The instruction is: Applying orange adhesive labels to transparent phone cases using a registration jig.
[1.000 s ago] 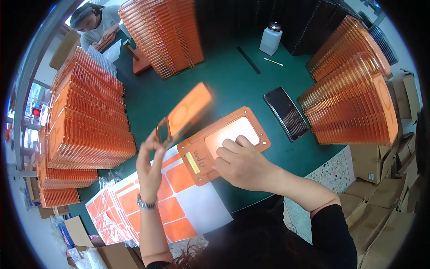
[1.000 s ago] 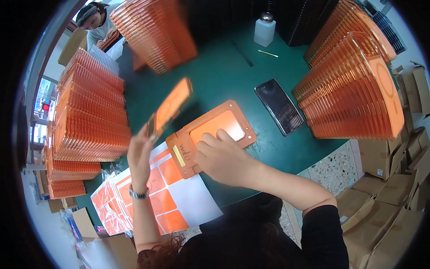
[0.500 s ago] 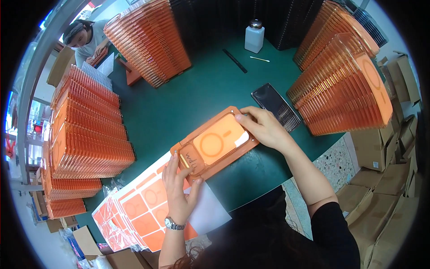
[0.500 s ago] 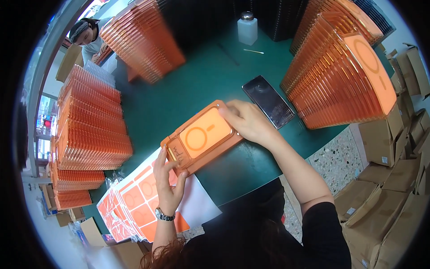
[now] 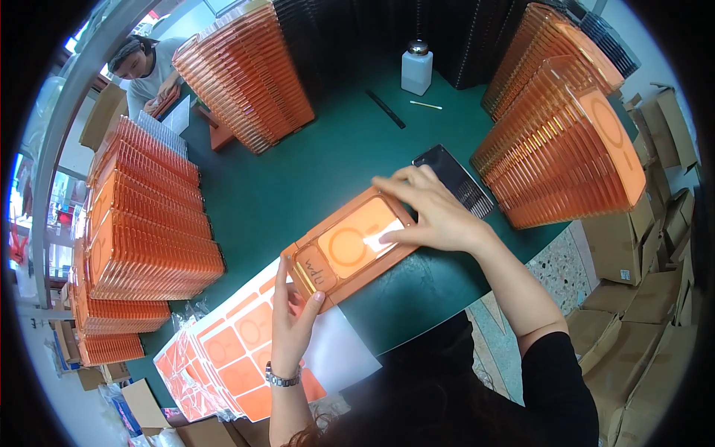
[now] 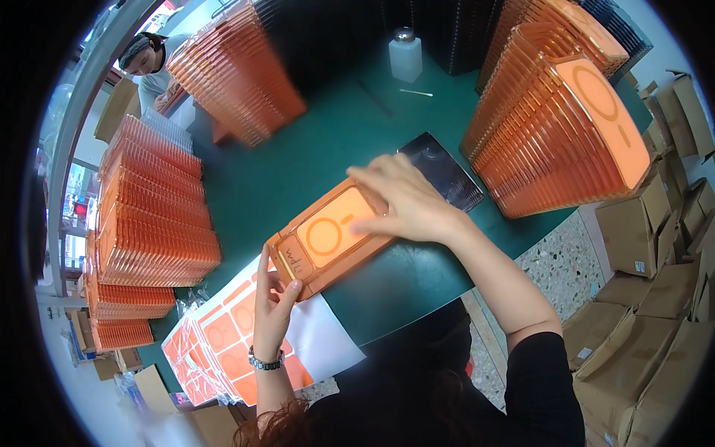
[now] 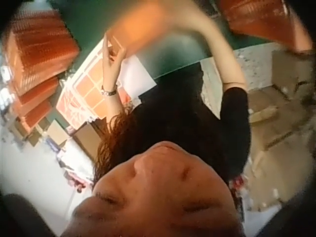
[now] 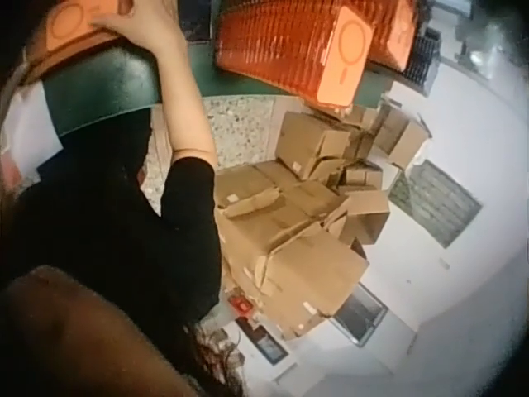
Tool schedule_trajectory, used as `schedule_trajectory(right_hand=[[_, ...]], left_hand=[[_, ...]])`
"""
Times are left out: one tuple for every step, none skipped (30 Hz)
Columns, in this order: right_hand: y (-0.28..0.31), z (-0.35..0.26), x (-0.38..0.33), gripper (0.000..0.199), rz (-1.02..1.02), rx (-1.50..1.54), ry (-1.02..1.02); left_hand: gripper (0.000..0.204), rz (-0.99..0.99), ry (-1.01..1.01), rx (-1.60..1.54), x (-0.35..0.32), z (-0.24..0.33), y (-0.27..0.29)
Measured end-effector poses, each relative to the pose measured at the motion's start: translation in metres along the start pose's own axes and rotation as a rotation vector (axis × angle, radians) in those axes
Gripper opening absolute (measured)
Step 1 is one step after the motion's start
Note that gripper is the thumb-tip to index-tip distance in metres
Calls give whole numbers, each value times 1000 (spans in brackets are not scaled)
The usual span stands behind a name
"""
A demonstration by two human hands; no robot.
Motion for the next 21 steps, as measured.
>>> schedule_trajectory(right_hand=[[5, -4, 2, 68, 7, -7, 1], [1, -8, 5, 74, -129, -46, 2], [-3, -13, 6, 81, -263, -87, 0], [4, -16, 10, 89, -287, -125, 18], [3, -17, 15, 88, -331, -109, 25], [0, -20, 17, 88, -340, -135, 70], [-2, -22, 18, 89, -348, -172, 113], [-4, -22, 18, 90, -342, -141, 153], [-6, -24, 18, 91, -337, -108, 191], [-7, -31, 18, 93, -360, -136, 237], [-18, -32, 17, 96, -383, -114, 263], [-27, -31, 17, 98, -406, -100, 284], [-33, -32, 18, 97, -416, -104, 292], [-35, -31, 18, 96, -423, -112, 291], [-30, -29, 17, 96, -395, -151, 265], [-28, -32, 16, 95, -402, -80, 271], [-19, -39, 15, 94, -411, -3, 282], [-7, -40, 12, 94, -391, -28, 265], [13, -57, 14, 90, -326, 72, 248], [36, -71, 13, 86, -261, 170, 227], [62, -93, 7, 86, -167, 137, 240]], left_hand=[[83, -11, -79, 151, 1, 3, 2], [83, -13, -92, 149, 1, 2, 3], [85, -17, -108, 223, 0, 0, 4], [86, -28, -143, 293, 2, 4, 3], [86, -28, -182, 294, 4, 4, 4], [89, 20, -266, 429, 1, 6, 9], [92, 77, -358, 555, 2, 12, 9], [92, 78, -408, 545, 5, 22, 7], [94, 53, -505, 572, 4, 40, 5], [96, 33, -596, 601, -2, 54, 3], [96, 36, -634, 593, -5, 60, 5], [96, 32, -670, 672, -3, 64, 2], [96, 28, -703, 753, 2, 63, -1], [92, 48, -760, 806, 5, 55, -6], [91, 94, -816, 760, 6, 50, -6], [89, 131, -828, 656, 5, 51, -3], [87, 164, -830, 554, 3, 59, 4], [85, 213, -835, 430, 8, 68, 11], [82, 271, -828, 309, 10, 79, 23], [87, 328, -786, 343, 4, 104, 28], [98, 430, -927, 410, -11, 124, 38]])
Point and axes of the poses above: each hand's wrist, its own x-axis towards the middle knuckle, its own y-axis out of the back of the hand, z = x × y, the point moved 8 cm from there along x, towards the middle knuckle, and after that the axes turned 4 degrees about x, right-handed, at the moved point
